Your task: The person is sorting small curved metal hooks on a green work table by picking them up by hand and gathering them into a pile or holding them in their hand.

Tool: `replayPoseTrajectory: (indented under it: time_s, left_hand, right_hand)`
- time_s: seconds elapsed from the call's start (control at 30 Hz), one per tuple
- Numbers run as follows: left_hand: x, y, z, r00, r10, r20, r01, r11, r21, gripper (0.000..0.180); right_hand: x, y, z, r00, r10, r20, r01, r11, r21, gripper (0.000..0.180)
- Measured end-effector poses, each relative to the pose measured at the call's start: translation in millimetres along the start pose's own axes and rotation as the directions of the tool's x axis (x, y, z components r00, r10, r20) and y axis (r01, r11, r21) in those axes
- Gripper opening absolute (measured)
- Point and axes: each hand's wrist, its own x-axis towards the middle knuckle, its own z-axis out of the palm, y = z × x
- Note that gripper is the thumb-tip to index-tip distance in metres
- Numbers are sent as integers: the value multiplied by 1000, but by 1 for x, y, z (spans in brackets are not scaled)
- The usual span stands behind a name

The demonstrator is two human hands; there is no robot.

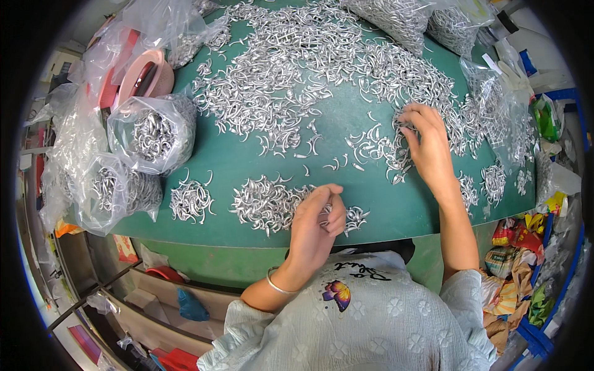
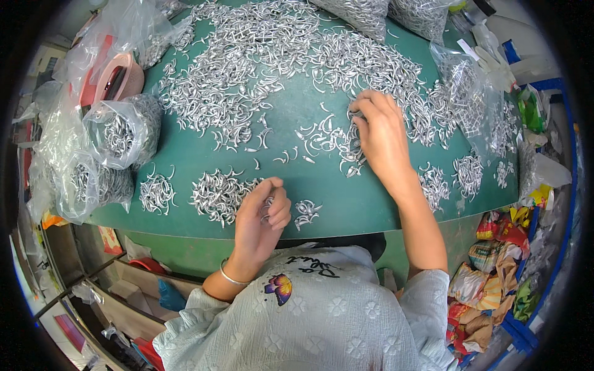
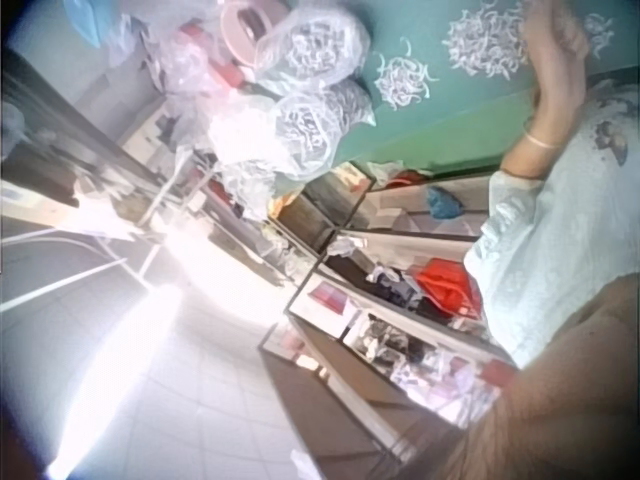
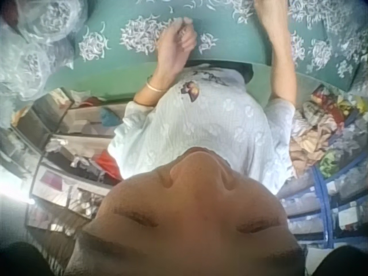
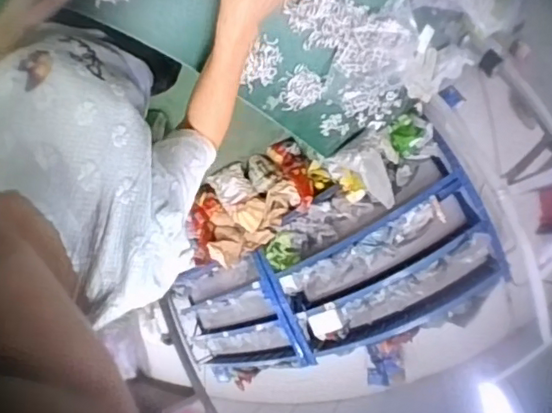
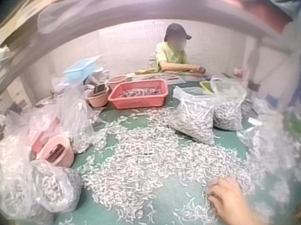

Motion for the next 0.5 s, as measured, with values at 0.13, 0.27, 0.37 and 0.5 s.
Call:
replayPoseTrajectory:
  time_s: [0.13, 0.27, 0.37, 0.5]
  left_hand:
    - [2, -4, -1, 999, -38, 35, 37, 999, 19, 27]
    - [4, -7, 2, 997, -83, 3, 83, 996, 14, 29]
    - [3, -7, 5, 997, -72, -21, 72, 997, 3, 29]
    - [5, -10, -7, 999, -37, 20, 37, 999, -11, 32]
  right_hand:
    - [10, -16, 5, 998, -55, 25, 57, 992, -115, 22]
    - [9, -25, 32, 962, -228, 148, 222, 974, 53, 11]
    - [6, -20, 36, 952, -248, 176, 253, 967, -6, 5]
    - [0, -17, 18, 987, -79, 143, 49, 978, 202, 5]
